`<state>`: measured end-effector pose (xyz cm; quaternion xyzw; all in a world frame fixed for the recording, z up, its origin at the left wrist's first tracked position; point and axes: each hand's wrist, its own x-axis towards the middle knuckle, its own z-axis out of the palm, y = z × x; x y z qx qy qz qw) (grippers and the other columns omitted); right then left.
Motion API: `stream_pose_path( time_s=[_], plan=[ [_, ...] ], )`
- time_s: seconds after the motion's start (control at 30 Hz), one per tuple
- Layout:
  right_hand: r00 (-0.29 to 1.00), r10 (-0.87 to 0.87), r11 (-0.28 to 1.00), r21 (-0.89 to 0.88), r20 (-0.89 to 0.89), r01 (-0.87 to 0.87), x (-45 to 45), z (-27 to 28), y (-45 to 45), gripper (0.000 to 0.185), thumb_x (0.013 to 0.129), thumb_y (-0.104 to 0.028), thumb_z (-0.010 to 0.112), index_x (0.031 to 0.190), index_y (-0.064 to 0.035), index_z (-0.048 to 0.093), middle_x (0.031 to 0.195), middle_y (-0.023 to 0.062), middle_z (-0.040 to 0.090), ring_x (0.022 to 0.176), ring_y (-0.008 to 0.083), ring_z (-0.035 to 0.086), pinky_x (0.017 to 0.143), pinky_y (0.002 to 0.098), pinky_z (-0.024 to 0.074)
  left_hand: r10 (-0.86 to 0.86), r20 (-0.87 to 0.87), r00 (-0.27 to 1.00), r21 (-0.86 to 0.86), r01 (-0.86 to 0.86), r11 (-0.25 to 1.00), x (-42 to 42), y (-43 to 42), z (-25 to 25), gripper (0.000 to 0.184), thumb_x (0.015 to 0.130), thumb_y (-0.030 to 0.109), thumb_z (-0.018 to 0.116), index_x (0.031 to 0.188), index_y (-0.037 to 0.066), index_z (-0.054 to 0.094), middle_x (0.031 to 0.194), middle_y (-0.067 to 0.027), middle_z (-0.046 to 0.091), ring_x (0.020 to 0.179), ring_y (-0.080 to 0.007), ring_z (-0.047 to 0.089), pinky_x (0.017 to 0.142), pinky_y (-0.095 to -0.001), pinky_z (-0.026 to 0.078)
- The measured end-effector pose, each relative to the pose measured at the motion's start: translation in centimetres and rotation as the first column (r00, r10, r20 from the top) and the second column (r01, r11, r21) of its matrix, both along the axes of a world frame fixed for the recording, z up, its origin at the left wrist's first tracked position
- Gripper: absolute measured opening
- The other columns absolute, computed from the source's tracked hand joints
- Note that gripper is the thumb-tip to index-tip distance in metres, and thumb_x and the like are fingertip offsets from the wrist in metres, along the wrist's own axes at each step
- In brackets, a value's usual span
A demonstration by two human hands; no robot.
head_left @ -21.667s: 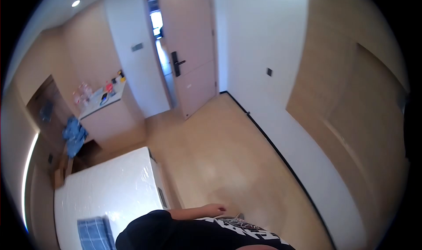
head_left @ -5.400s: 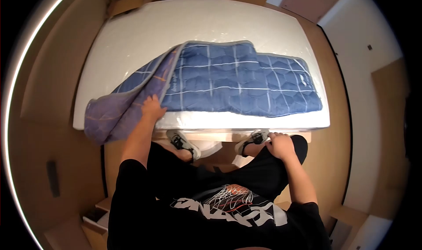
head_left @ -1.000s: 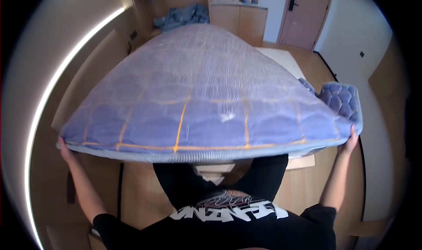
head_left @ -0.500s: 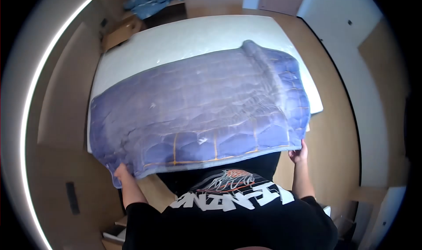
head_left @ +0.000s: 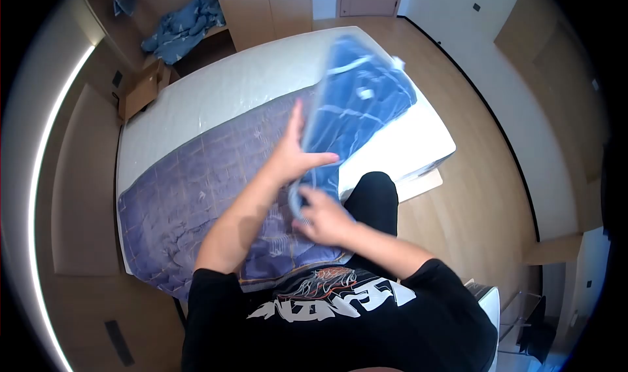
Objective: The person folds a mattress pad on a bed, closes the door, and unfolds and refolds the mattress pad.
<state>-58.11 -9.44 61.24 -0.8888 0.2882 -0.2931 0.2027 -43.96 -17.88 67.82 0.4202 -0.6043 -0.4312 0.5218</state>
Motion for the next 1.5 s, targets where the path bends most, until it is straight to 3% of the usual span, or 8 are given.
stream_pose_path(
  time_s=[0.13, 0.27, 0.53, 0.93, 1.0, 1.2, 1.33, 1.5],
  plan=[
    [0.931, 0.365, 0.844, 0.415, 0.02, -0.339, -3.4, 2.8, 0.9, 0.017, 0.081, -0.024, 0.068, 0.08, -0.007, 0.069, 0.09, 0.0128, 0.067, 0.075, 0.0314, 0.064, 0.07, 0.0362, 0.0521, 0.069, 0.431, 0.9, -0.253, 0.047, 0.966, -2.6, 2.3, -4.9, 0.066, 0.074, -0.006, 0.048, 0.138, 0.011, 0.043, 0.123, -0.02, 0.056, 0.115, -0.0355, 0.054, 0.097, -0.037, 0.043],
    [0.852, -0.213, 0.926, 0.376, 0.478, 0.02, -10.5, 7.7, -7.9, 0.016, 0.087, -0.018, 0.062, 0.086, -0.0019, 0.063, 0.081, 0.0043, 0.063, 0.078, 0.0116, 0.058, 0.072, 0.0274, 0.0477, -0.239, 0.89, 0.388, -0.113, 0.696, 0.709, -5.6, 9.0, -8.3, 0.041, 0.079, 0.01, 0.052, 0.115, 0.027, 0.059, 0.084, -0.002, 0.059, 0.081, -0.0241, 0.057, 0.067, -0.0384, 0.048],
    [0.432, -0.41, 0.423, 0.253, -0.803, 0.87, -16.4, -10.5, -27.2, 0.057, 0.077, -0.05, 0.064, 0.109, -0.002, 0.065, 0.112, 0.0202, 0.063, 0.107, 0.0293, 0.059, 0.088, 0.0372, 0.0473, -0.275, 0.829, 0.487, -0.198, 0.715, 0.67, -6.8, 13.2, -10.1, 0.028, 0.081, 0.022, 0.056, 0.109, 0.022, 0.06, 0.079, 0.0042, 0.055, 0.085, -0.0167, 0.053, 0.075, -0.0319, 0.04],
    [0.421, -0.599, 0.078, 0.473, -0.681, 0.877, -24.9, -18.3, -22.6, 0.046, 0.077, -0.041, 0.067, 0.102, -0.0027, 0.066, 0.1, 0.0158, 0.066, 0.093, 0.0265, 0.061, 0.081, 0.0377, 0.0483, -0.466, 0.662, 0.587, 0.295, 0.368, 0.882, -3.7, 14.7, -11.0, 0.089, 0.075, 0.015, 0.062, 0.147, 0.019, 0.01, 0.086, -0.0226, 0.062, 0.072, -0.0397, 0.061, 0.065, -0.0454, 0.048],
    [0.436, -0.691, 0.022, 0.587, -0.576, 0.81, -25.7, -18.6, -24.3, 0.045, 0.077, -0.04, 0.068, 0.101, -0.0026, 0.066, 0.098, 0.0153, 0.066, 0.09, 0.0263, 0.061, 0.08, 0.0378, 0.0484, -0.36, 0.748, 0.558, 0.234, 0.287, 0.929, -4.2, 14.5, -10.4, 0.063, 0.072, 0.015, 0.06, 0.132, 0.013, 0.042, 0.087, -0.02, 0.064, 0.077, -0.0388, 0.062, 0.07, -0.0462, 0.049],
    [0.816, -0.555, 0.678, 0.658, 0.164, 0.329, -16.0, 2.5, -30.7, 0.023, 0.08, -0.017, 0.067, 0.099, -0.005, 0.062, 0.085, 0.0041, 0.062, 0.075, 0.0147, 0.057, 0.069, 0.0311, 0.0471, 0.05, 0.604, 0.796, 0.247, -0.247, 0.937, 2.3, 10.3, -9.1, 0.036, 0.073, 0.012, 0.053, 0.107, 0.008, 0.062, 0.101, -0.0215, 0.064, 0.094, -0.0384, 0.061, 0.083, -0.0432, 0.049],
    [0.993, 0.017, 0.938, 0.342, 0.115, -0.056, -10.8, 19.1, -19.3, 0.027, 0.082, -0.01, 0.064, 0.108, -0.0028, 0.061, 0.089, 0.0041, 0.063, 0.083, 0.0121, 0.056, 0.075, 0.0287, 0.0464, 0.275, 0.03, 0.961, -0.074, -0.272, 0.959, 12.2, 5.4, -8.6, 0.025, 0.076, 0.002, 0.062, 0.101, 0.005, 0.059, 0.101, -0.0127, 0.063, 0.096, -0.027, 0.059, 0.089, -0.0342, 0.046],
    [0.963, 0.217, 0.972, 0.124, -0.16, -0.198, -16.4, 25.8, -6.1, 0.038, 0.08, -0.008, 0.068, 0.116, -0.0001, 0.059, 0.088, 0.0096, 0.065, 0.081, 0.0176, 0.062, 0.073, 0.0304, 0.0486, 0.39, 0.256, 0.885, -0.438, -0.253, 0.863, 17.7, 2.3, 0.1, 0.021, 0.067, 0.016, 0.075, 0.085, 0.008, 0.068, 0.134, -0.0191, 0.046, 0.126, -0.0321, 0.042, 0.105, -0.0382, 0.031]
  ],
)
